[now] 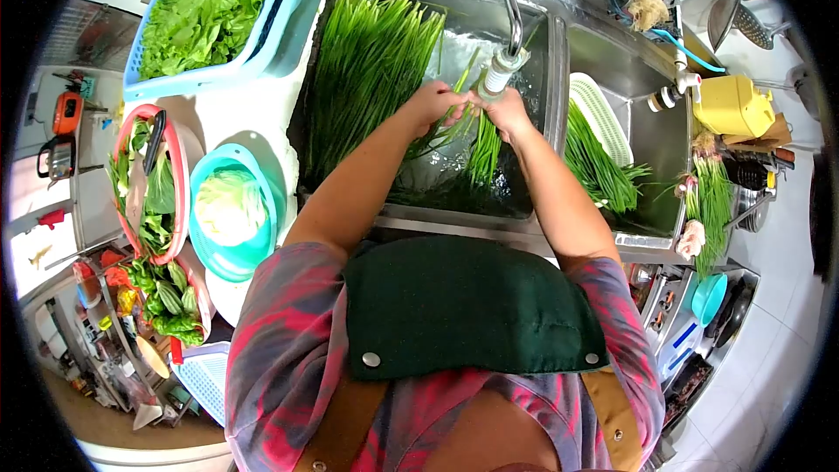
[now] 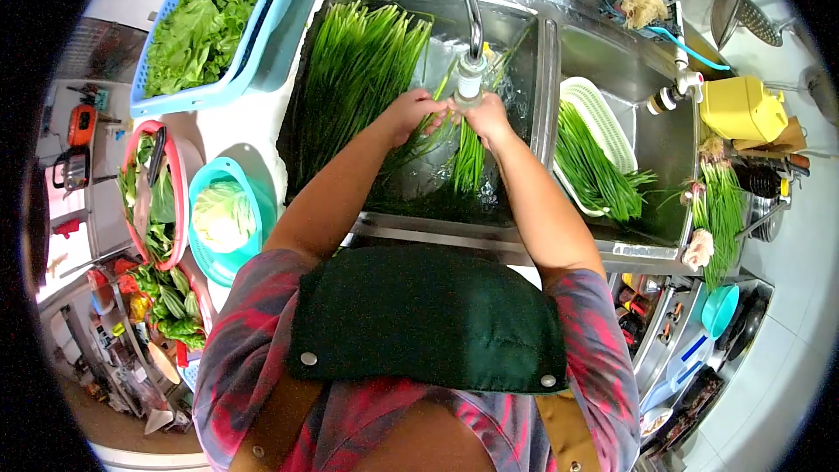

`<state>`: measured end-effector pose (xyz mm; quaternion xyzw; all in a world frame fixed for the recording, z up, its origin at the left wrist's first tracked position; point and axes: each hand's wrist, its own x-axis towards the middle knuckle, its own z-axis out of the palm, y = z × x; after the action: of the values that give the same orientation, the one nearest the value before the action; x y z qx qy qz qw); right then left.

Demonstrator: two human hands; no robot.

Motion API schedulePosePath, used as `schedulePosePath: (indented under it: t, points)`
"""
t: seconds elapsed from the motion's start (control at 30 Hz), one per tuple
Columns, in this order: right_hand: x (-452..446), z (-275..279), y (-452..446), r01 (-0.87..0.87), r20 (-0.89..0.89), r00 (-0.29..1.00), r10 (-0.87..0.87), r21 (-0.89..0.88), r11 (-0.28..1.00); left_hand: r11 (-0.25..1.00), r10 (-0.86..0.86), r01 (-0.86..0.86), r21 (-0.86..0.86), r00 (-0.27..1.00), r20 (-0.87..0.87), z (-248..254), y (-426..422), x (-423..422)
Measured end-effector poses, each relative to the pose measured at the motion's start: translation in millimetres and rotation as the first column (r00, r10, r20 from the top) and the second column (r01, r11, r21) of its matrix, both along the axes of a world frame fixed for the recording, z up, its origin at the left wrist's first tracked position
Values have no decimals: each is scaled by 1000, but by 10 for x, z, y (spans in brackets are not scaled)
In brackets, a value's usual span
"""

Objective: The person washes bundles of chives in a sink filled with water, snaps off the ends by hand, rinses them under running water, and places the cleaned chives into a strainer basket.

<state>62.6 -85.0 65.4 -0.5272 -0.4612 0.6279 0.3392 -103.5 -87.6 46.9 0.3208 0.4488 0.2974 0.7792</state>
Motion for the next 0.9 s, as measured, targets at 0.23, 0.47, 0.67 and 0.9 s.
schedulePosePath:
  t: [0.23, 0.47, 0.67, 0.9]
  points:
    - [30, -15, 126, -115, -176, 980, 94, -107, 988, 999, 19, -19, -33, 1000, 0, -17, 57, -249]
    - [-10, -268, 135, 89, -122, 986, -110, -166, 982, 993, 96, -87, 77, 989, -116, -73, -6, -156]
    - [-97, -166, 30, 1, 12, 1000, -1, -16, 1000, 973, 192, -203, -111, 976, -102, -16, -23, -48]
    - [10, -112, 52, -57, -149, 989, 21, -241, 969, 992, 31, -30, -125, 999, 6, -121, -67, -72]
